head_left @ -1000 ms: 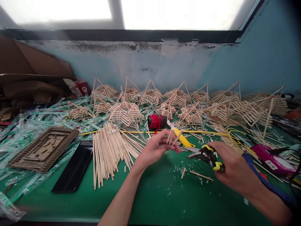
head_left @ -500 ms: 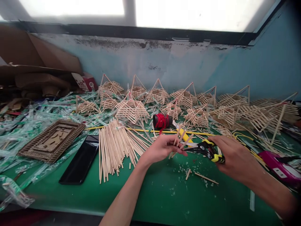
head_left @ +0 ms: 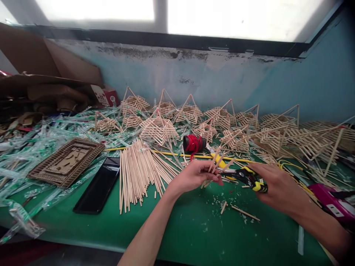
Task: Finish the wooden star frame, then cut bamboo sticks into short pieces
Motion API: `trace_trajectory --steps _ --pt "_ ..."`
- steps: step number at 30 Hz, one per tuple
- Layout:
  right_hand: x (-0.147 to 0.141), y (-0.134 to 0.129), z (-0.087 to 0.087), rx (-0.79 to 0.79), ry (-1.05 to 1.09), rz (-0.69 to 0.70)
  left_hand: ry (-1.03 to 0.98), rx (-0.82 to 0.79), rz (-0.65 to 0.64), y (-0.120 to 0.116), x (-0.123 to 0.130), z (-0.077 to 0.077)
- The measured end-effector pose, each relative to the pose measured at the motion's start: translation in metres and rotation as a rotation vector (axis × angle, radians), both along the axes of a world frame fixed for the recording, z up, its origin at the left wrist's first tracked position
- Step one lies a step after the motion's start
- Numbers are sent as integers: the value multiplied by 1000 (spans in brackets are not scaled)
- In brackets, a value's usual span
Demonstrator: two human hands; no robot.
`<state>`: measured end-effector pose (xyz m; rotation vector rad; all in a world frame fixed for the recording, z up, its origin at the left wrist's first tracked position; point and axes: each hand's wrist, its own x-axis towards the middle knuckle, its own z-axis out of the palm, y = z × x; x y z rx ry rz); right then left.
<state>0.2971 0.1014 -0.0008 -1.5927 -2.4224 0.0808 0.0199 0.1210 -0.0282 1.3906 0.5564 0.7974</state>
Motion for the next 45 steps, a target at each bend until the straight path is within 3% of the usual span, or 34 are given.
trace_trajectory --steps 11,19,25,45 --pt "12 -2 -17 101 -76 78 8 37 -4 0 -1 -1" --pt "5 0 -10 259 -193 201 23 17 -19 0 -3 1" --pt "4 1 -8 317 -182 216 42 23 -32 0 -5 3" --pt "1 1 -6 350 -217 206 26 52 -30 1 -7 1"
